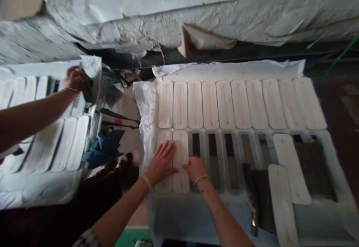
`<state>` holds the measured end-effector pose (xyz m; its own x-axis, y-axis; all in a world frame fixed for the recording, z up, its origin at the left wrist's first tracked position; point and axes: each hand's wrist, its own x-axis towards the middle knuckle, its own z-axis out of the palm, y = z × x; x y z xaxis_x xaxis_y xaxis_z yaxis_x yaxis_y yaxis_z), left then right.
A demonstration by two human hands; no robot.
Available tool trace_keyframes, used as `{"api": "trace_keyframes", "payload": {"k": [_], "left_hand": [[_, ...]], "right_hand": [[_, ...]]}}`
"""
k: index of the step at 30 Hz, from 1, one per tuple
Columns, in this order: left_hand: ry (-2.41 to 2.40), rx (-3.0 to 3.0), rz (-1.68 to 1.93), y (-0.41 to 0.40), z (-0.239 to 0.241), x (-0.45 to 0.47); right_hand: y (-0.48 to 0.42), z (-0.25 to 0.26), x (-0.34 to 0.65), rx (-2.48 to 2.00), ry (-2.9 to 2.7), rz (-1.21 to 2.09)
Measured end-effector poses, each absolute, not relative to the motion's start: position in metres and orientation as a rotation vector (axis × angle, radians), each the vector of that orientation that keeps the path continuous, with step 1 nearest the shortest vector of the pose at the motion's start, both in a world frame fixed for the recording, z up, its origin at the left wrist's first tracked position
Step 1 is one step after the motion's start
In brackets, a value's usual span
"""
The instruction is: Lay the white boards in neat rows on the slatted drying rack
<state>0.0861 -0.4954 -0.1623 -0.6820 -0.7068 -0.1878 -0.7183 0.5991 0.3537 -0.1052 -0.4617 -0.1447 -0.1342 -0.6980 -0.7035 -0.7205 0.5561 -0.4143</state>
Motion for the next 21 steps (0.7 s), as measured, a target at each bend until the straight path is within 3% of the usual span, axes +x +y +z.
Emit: {"api": "trace_keyframes", "payload": {"k": [8,14,21], "left_hand": [[2.989,-1.187,0.497,-0.49,-0.181,0.093],[3.05,-1.148,0.459,-0.489,-0.186,0.092],[3.076,-1.098,0.378,-0.49,-0.186,0.09]], "right_hand": [[-0.421,-0.113,-0.112,-1.259,2.139,0.057],[-0.3,-0.083,-0.24,-1.057,2.59,-0.171],[-0.236,-0.118,-0.341,-0.857,2.847,-0.083]]}}
